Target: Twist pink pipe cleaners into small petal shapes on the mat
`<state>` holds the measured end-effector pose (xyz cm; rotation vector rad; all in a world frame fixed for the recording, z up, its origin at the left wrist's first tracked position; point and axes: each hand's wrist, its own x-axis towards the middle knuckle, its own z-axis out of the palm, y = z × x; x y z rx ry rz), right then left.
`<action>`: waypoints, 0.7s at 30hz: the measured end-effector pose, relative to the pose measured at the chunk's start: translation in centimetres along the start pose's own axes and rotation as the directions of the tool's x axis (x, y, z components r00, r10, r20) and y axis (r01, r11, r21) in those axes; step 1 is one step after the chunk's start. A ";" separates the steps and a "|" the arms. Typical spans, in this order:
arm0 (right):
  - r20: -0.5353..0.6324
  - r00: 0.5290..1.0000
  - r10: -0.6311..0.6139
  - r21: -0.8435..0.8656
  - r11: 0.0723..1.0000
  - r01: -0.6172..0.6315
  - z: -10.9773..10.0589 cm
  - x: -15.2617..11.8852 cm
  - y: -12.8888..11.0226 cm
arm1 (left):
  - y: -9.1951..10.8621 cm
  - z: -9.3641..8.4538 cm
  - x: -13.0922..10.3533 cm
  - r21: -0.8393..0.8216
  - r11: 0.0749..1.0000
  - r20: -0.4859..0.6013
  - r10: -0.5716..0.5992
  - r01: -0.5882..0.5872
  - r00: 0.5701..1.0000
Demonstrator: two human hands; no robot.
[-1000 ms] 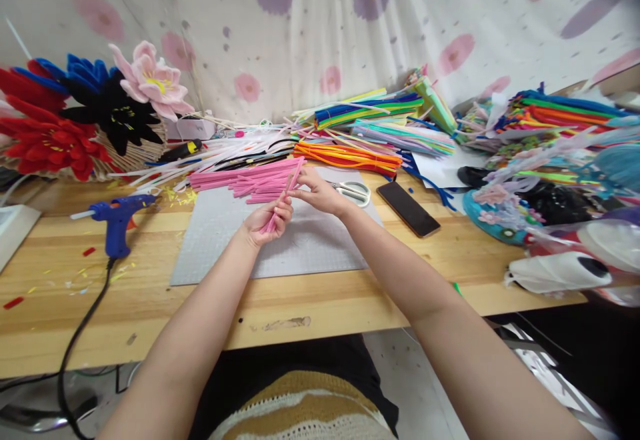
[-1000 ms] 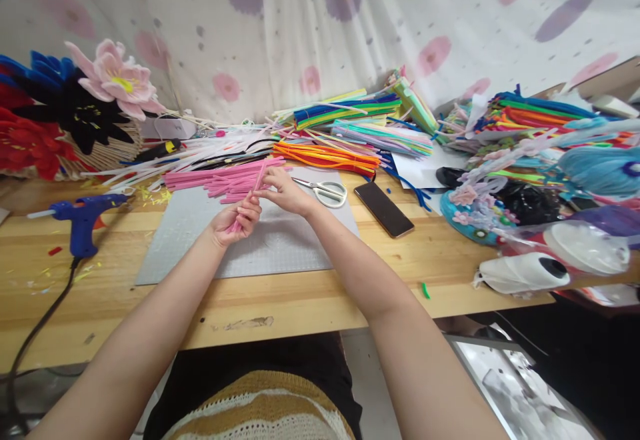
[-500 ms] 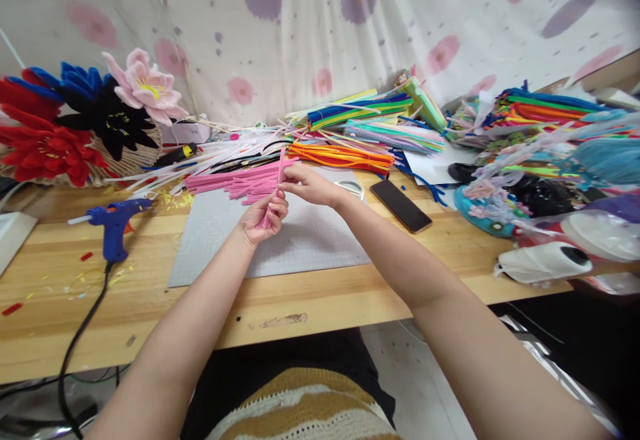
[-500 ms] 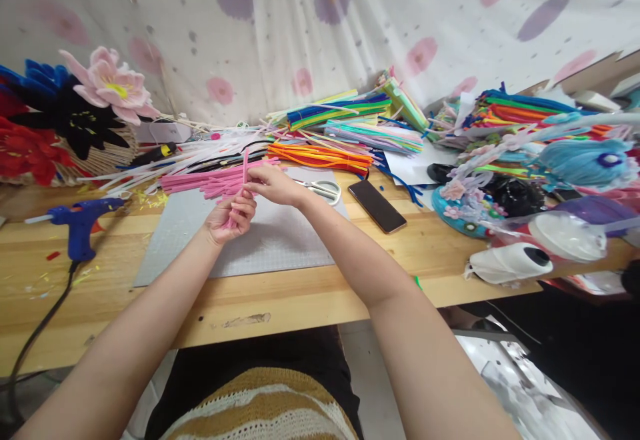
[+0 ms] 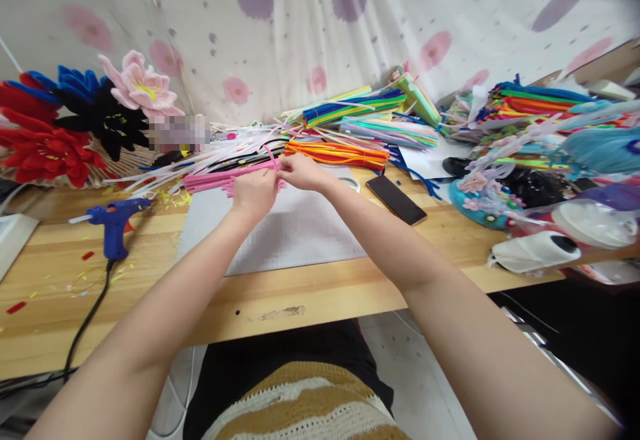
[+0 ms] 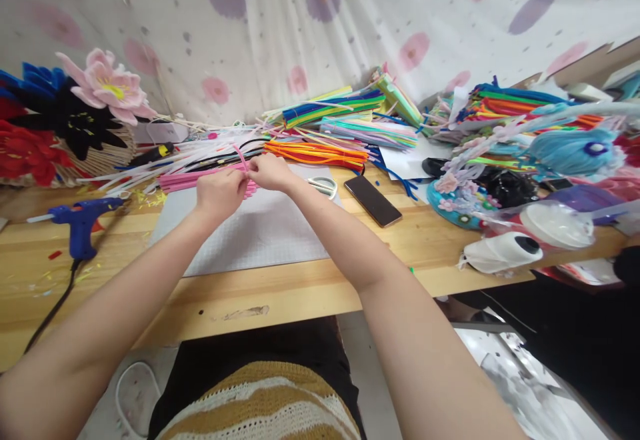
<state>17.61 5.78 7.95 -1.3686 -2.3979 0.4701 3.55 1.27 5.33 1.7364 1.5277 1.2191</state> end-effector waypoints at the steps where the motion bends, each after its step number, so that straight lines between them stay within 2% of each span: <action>1: 0.015 0.999 0.038 -0.035 0.999 -0.037 0.2 0.0 -0.2 | 0.0 0.3 -0.2 0.018 0.999 -0.013 0.043 -0.043 0.999; 3: 0.073 0.991 0.111 -0.093 0.990 -0.104 0.6 -0.1 -0.5 | -0.2 0.8 -0.7 0.021 0.996 -0.004 0.082 -0.082 0.997; 6: 0.173 0.967 0.185 -0.096 0.981 -0.170 0.3 -0.3 -0.3 | -0.5 1.3 -1.1 0.088 0.995 0.033 0.046 -0.049 0.998; 8: 0.230 0.957 0.178 0.023 0.982 -0.189 -0.7 -0.6 0.6 | -0.6 1.2 -1.0 0.081 0.996 0.082 -0.047 0.041 0.996; 10: 0.233 0.967 0.100 0.319 0.932 -0.173 -1.9 -1.0 2.0 | -0.5 0.7 -0.7 -0.087 0.976 0.184 -0.183 0.202 0.966; 12: 0.150 0.988 0.043 0.599 0.791 -0.126 -2.8 -1.6 3.2 | -0.3 0.0 -0.5 -0.340 0.852 0.351 -0.277 0.397 0.895; 13: 0.107 0.994 -0.002 0.687 0.723 -0.073 -3.0 -1.9 3.7 | -0.2 -0.3 -0.4 -0.437 0.760 0.438 -0.288 0.482 0.852; 15: 0.052 0.993 -0.103 0.765 0.643 0.027 -2.7 -2.4 4.0 | 0.0 -0.7 -0.4 -0.525 0.598 0.570 -0.282 0.606 0.772; 18: 0.073 0.965 -0.253 0.750 0.652 0.114 -1.5 -2.6 3.3 | 0.2 -0.8 -0.7 -0.550 0.465 0.661 -0.264 0.693 0.702; 21: 0.047 0.954 -0.296 0.710 0.682 0.176 -0.7 -2.5 2.3 | 0.1 -0.8 -0.8 -0.581 0.404 0.677 -0.243 0.707 0.695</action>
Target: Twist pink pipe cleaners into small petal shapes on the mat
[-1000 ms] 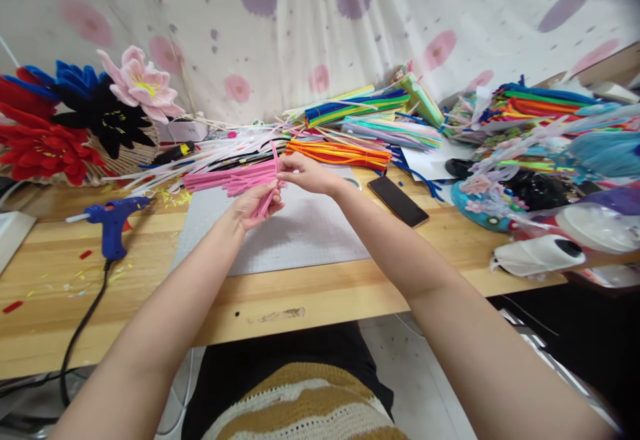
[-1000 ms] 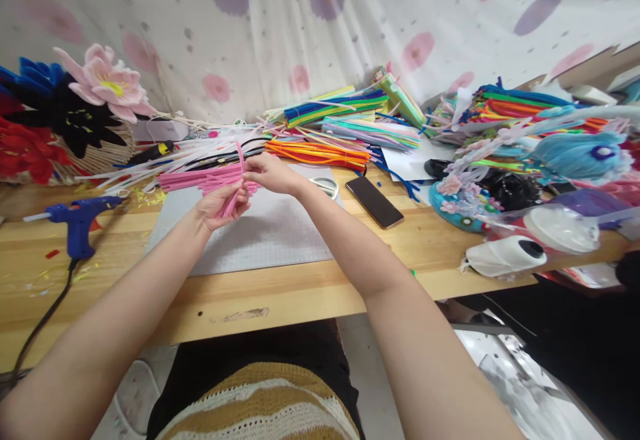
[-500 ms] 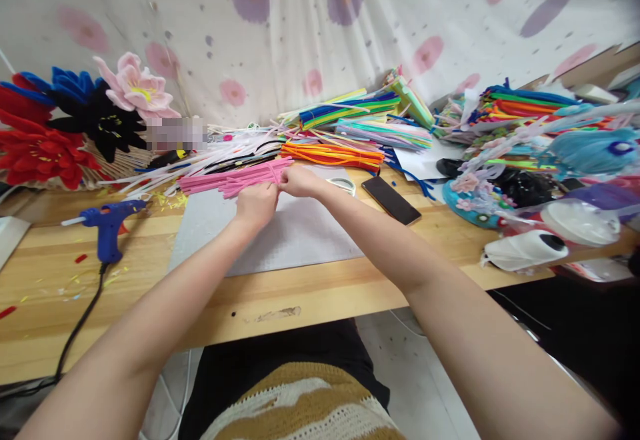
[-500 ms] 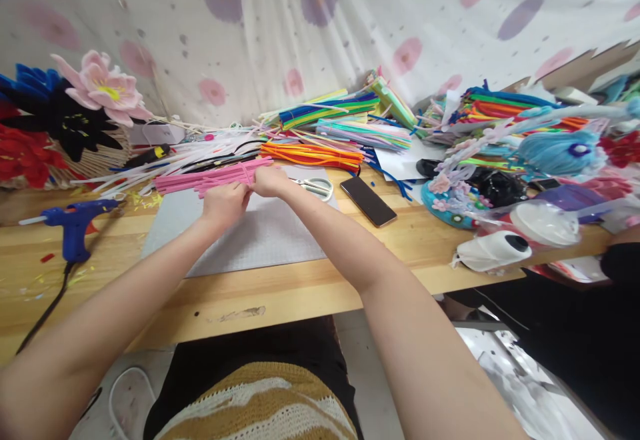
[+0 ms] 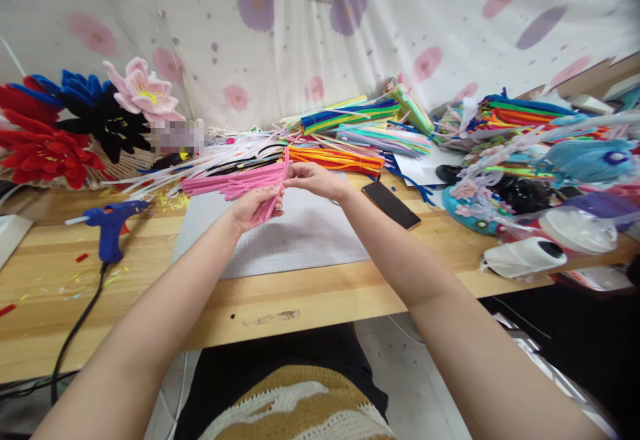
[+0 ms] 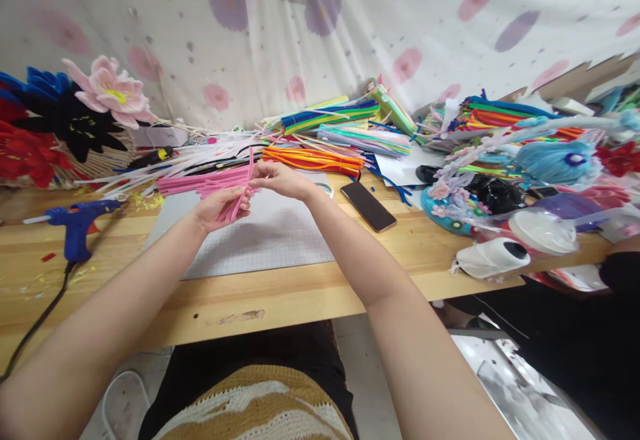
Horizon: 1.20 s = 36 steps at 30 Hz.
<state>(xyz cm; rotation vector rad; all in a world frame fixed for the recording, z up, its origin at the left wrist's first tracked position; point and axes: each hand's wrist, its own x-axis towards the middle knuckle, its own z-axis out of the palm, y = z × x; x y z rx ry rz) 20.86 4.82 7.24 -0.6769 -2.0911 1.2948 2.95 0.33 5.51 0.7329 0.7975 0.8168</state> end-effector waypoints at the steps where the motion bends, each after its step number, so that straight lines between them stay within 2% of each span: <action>1: 0.011 1.000 -0.015 -0.020 1.000 0.015 0.2 0.2 -0.1 | 0.0 -0.1 0.0 -0.007 1.000 -0.001 0.002 -0.002 1.000; 5: 0.064 0.998 -0.028 -0.181 0.983 0.039 0.3 0.5 -0.7 | -0.1 -0.2 0.1 0.039 0.999 -0.038 0.022 -0.021 0.999; 7: 0.058 0.998 0.015 -0.336 0.942 0.006 0.2 0.5 -0.8 | -0.1 0.0 0.2 0.136 0.987 -0.087 0.094 -0.081 0.992; 9: 0.029 0.997 0.070 -0.484 0.874 -0.047 0.2 0.5 -0.9 | 0.0 0.2 0.2 0.320 0.933 -0.134 0.217 -0.165 0.967; 11: -0.012 0.992 0.126 -0.570 0.814 -0.110 0.2 0.5 -0.9 | 0.1 0.7 0.1 0.591 0.777 -0.144 0.365 -0.215 0.920; 12: -0.034 0.987 0.154 -0.595 0.790 -0.144 0.4 0.6 -1.0 | 0.2 1.0 0.0 0.735 0.646 -0.137 0.439 -0.206 0.888; 14: -0.105 0.974 0.202 -0.639 0.737 -0.222 0.8 0.9 -1.3 | 0.1 1.6 0.0 0.942 0.320 -0.109 0.582 -0.104 0.806; 15: -0.153 0.964 0.217 -0.660 0.704 -0.264 1.2 1.1 -1.5 | 0.0 1.8 0.0 0.984 0.177 -0.099 0.656 -0.026 0.749; 16: -0.213 0.951 0.224 -0.679 0.666 -0.309 1.6 1.3 -1.7 | -0.2 2.1 0.1 0.995 0.079 -0.094 0.713 0.053 0.695; 18: -0.321 0.919 0.227 -0.698 0.599 -0.392 2.4 1.8 -2.1 | -0.7 2.4 0.5 0.988 -0.014 -0.086 0.768 0.151 0.634; 19: -0.364 0.901 0.235 -0.698 0.572 -0.431 2.8 2.0 -2.2 | -1.0 2.4 0.6 0.984 -0.021 -0.094 0.782 0.176 0.616; 21: -0.409 0.875 0.259 -0.682 0.551 -0.481 3.2 2.2 -2.0 | -1.5 2.2 0.9 0.983 0.005 -0.116 0.791 0.183 0.600; 23: -0.410 0.869 0.278 -0.647 0.583 -0.492 3.2 2.2 -1.4 | -1.8 1.9 1.1 0.984 0.088 -0.163 0.783 0.152 0.600; 25: -0.402 0.867 0.294 -0.586 0.645 -0.490 3.0 2.1 -0.6 | -2.1 1.4 1.3 0.967 0.244 -0.234 0.751 0.069 0.618; 28: -0.424 0.853 0.304 -0.478 0.725 -0.496 2.8 2.1 0.3 | -2.5 0.6 1.8 0.819 0.553 -0.319 0.660 -0.152 0.681; 31: -0.448 0.846 0.288 -0.406 0.778 -0.480 3.0 2.2 0.3 | -2.9 0.4 2.4 0.610 0.740 -0.377 0.585 -0.283 0.718; 33: -0.454 0.848 0.273 -0.378 0.803 -0.461 3.2 2.2 0.1 | -3.0 0.6 2.7 0.506 0.800 -0.445 0.562 -0.322 0.698; 36: -0.483 0.841 0.245 -0.350 0.826 -0.442 3.7 2.1 0.1 | -3.0 1.2 3.2 0.375 0.836 -0.570 0.549 -0.401 0.611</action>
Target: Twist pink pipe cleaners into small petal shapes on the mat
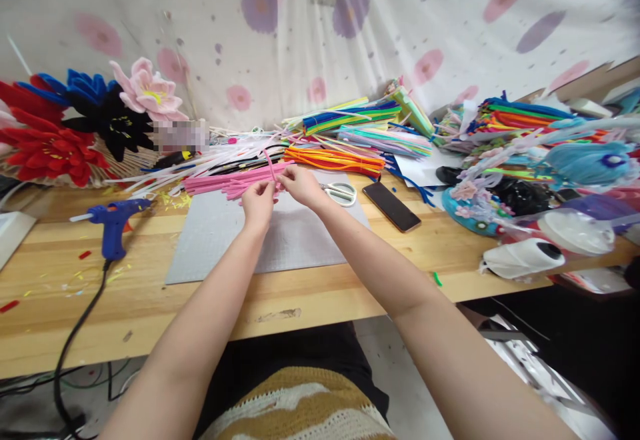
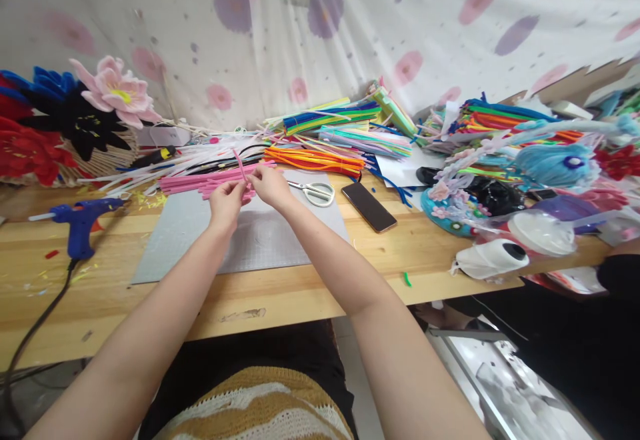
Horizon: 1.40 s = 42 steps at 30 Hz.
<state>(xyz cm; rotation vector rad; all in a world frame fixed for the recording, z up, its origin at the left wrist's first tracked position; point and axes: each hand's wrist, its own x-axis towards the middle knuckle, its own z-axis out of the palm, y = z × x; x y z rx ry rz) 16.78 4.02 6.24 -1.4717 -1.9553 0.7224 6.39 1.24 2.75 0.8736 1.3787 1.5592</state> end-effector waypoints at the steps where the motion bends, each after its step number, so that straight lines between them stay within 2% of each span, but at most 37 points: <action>1: -0.016 1.000 -0.006 0.011 1.000 0.006 0.3 -0.1 0.2 | 0.0 0.3 0.0 -0.046 0.999 -0.041 -0.005 0.003 0.999; 4: -0.025 0.999 -0.026 0.110 0.994 0.028 1.4 -0.4 1.0 | -0.3 1.0 0.2 -0.182 0.983 -0.100 -0.039 0.020 0.994; 6: 0.013 1.000 0.005 0.272 0.962 -0.008 2.4 -0.6 1.6 | -0.6 1.4 0.2 -0.267 0.962 -0.114 -0.095 0.061 0.989; 9: 0.099 0.991 0.089 0.571 0.811 -0.130 3.6 -1.0 2.1 | -0.9 1.8 0.0 -0.376 0.920 -0.130 -0.169 0.110 0.977; 11: 0.115 0.987 0.114 0.692 0.704 -0.162 4.2 -1.2 2.3 | -0.9 2.0 -0.1 -0.450 0.889 -0.153 -0.174 0.088 0.973; 14: 0.093 0.990 0.108 0.767 0.626 -0.141 5.0 -1.5 2.5 | -1.2 2.1 -0.3 -0.521 0.852 -0.183 -0.164 0.046 0.969; 18: 0.121 0.986 0.113 0.796 0.582 -0.165 5.9 -1.6 2.7 | -2.5 2.4 -0.3 -0.520 0.853 -0.163 -0.146 0.041 0.976; 20: 0.103 0.983 0.154 0.769 0.614 -0.176 6.0 -1.5 3.0 | -3.2 2.4 -0.5 -0.442 0.896 -0.153 -0.112 0.033 0.982; 22: 0.082 0.977 0.199 0.719 0.667 -0.196 5.8 -1.4 3.4 | -3.5 1.8 -0.7 -0.242 0.969 -0.172 -0.002 -0.040 0.985; 23: 0.083 0.973 0.215 0.690 0.692 -0.212 5.5 -1.3 3.6 | -3.3 1.2 -0.8 -0.076 0.987 -0.216 0.125 -0.144 0.968; 24: 0.087 0.971 0.223 0.660 0.717 -0.224 5.2 -1.3 3.8 | -3.0 0.6 -0.8 0.127 0.951 -0.231 0.305 -0.283 0.924; 25: 0.093 0.971 0.220 0.629 0.743 -0.228 4.8 -1.3 4.1 | -2.6 -0.1 -0.7 0.323 0.857 -0.185 0.474 -0.402 0.861; 26: 0.095 0.974 0.204 0.598 0.771 -0.220 4.4 -1.3 4.3 | -2.0 -0.8 -0.6 0.471 0.735 -0.086 0.589 -0.488 0.804; 27: 0.097 0.979 0.179 0.573 0.794 -0.202 3.9 -1.3 4.5 | -1.4 -1.5 -0.4 0.564 0.610 0.064 0.639 -0.556 0.766; 28: 0.111 0.982 0.150 0.561 0.807 -0.186 3.5 -1.4 4.6 | -0.8 -2.1 -0.2 0.613 0.505 0.201 0.644 -0.607 0.738; 29: 0.139 0.983 0.116 0.562 0.808 -0.175 3.2 -1.5 4.7 | -0.3 -2.6 0.0 0.643 0.436 0.291 0.622 -0.630 0.727; 31: 0.158 0.986 0.061 0.594 0.791 -0.144 2.7 -1.7 4.8 | 0.2 -3.2 0.5 0.680 0.383 0.366 0.562 -0.626 0.742; 32: 0.139 0.989 0.049 0.615 0.779 -0.125 2.6 -1.8 4.8 | 0.2 -3.3 0.7 0.689 0.393 0.367 0.535 -0.609 0.761; 34: 0.075 0.995 0.064 0.645 0.758 -0.097 2.7 -1.8 4.9 | -0.3 -3.1 0.7 0.681 0.470 0.342 0.474 -0.562 0.811; 36: 0.028 0.995 0.093 0.638 0.765 -0.089 3.1 -1.7 5.0 | -1.2 -2.5 0.6 0.631 0.601 0.319 0.376 -0.491 0.870; 38: -0.026 0.994 0.102 0.576 0.814 -0.068 3.7 -1.6 5.2 | -2.1 -1.7 0.3 0.544 0.753 0.297 0.239 -0.369 0.925; 40: -0.110 0.989 0.097 0.460 0.887 -0.036 4.2 -1.6 5.4 | -2.7 -1.1 -0.1 0.504 0.805 0.255 0.206 -0.312 0.945; 42: -0.167 0.980 0.104 0.329 0.943 -0.044 4.5 -1.8 5.3 | -2.9 -0.6 -0.6 0.519 0.791 0.238 0.232 -0.326 0.943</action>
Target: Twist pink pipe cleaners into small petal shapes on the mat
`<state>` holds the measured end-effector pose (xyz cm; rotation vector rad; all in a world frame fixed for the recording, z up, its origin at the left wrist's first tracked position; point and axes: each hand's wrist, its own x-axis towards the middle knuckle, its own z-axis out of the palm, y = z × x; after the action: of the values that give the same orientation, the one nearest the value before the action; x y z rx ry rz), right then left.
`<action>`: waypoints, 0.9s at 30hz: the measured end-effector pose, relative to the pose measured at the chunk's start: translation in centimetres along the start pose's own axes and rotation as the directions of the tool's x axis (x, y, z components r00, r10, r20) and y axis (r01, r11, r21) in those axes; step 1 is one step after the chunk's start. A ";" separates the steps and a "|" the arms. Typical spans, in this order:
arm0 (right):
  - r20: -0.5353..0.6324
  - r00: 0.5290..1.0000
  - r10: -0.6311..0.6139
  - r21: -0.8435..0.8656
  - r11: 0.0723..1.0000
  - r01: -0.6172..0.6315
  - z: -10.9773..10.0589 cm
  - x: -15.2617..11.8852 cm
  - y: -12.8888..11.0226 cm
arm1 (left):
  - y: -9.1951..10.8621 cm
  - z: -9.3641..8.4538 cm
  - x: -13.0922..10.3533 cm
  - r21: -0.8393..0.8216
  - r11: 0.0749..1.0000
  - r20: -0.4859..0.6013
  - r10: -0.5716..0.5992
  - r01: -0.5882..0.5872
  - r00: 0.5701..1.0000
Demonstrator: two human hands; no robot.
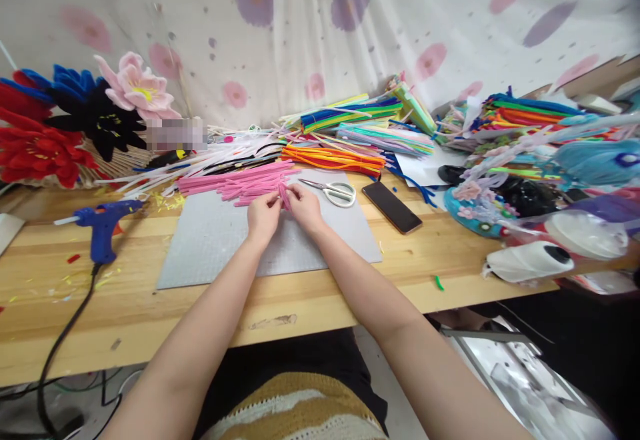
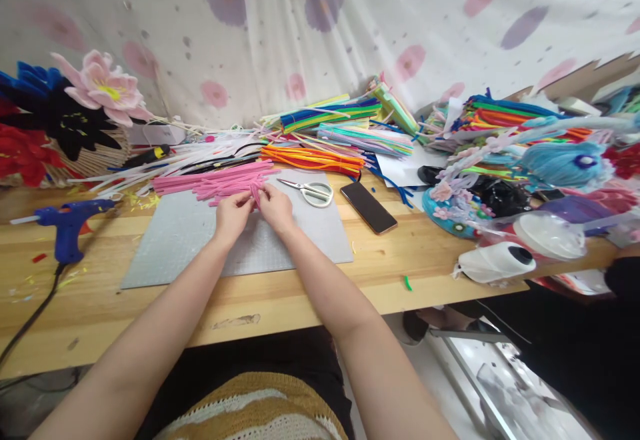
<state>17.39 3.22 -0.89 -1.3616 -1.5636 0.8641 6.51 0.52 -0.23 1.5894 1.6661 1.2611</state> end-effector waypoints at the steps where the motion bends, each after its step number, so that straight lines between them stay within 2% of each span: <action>1: -0.015 1.000 0.002 -0.065 0.998 -0.003 0.1 -0.2 -0.1 | 0.1 0.2 -0.2 0.042 0.999 -0.013 0.018 -0.017 1.000; 5: -0.036 0.998 0.044 -0.246 0.968 -0.052 0.5 -0.9 -0.9 | 0.2 0.6 -1.0 0.221 0.973 -0.062 0.082 -0.067 0.995; 9: -0.020 0.993 0.117 -0.292 0.949 -0.118 1.0 -1.2 -1.4 | -0.7 1.0 -1.2 0.268 0.954 -0.062 0.158 -0.136 0.985; 12: -0.015 0.993 0.116 -0.254 0.960 -0.116 1.1 -0.9 -0.9 | -1.3 0.6 -0.9 0.217 0.959 0.029 0.181 -0.183 0.983; 15: 0.011 0.997 0.082 -0.181 0.980 -0.079 1.2 -0.6 -0.3 | -1.6 -0.4 -0.3 0.142 0.976 0.067 0.154 -0.163 0.986; 20: 0.168 0.985 -0.030 -0.097 0.994 0.047 1.6 -0.6 0.2 | -2.3 -2.1 1.2 -0.053 0.997 -0.034 0.057 -0.059 0.998; 24: 0.258 0.961 -0.095 -0.104 0.987 0.125 1.6 -0.8 0.1 | -3.1 -2.4 1.9 -0.217 0.976 -0.045 -0.004 -0.006 0.999; 27: 0.293 0.951 -0.101 -0.075 0.989 0.128 1.7 -0.8 0.1 | -3.1 -2.4 1.9 -0.201 0.978 -0.065 -0.061 0.047 0.996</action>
<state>15.94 2.57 -1.78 -1.2350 -1.9089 0.9604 2.64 2.05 -1.45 1.3859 1.5589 1.4232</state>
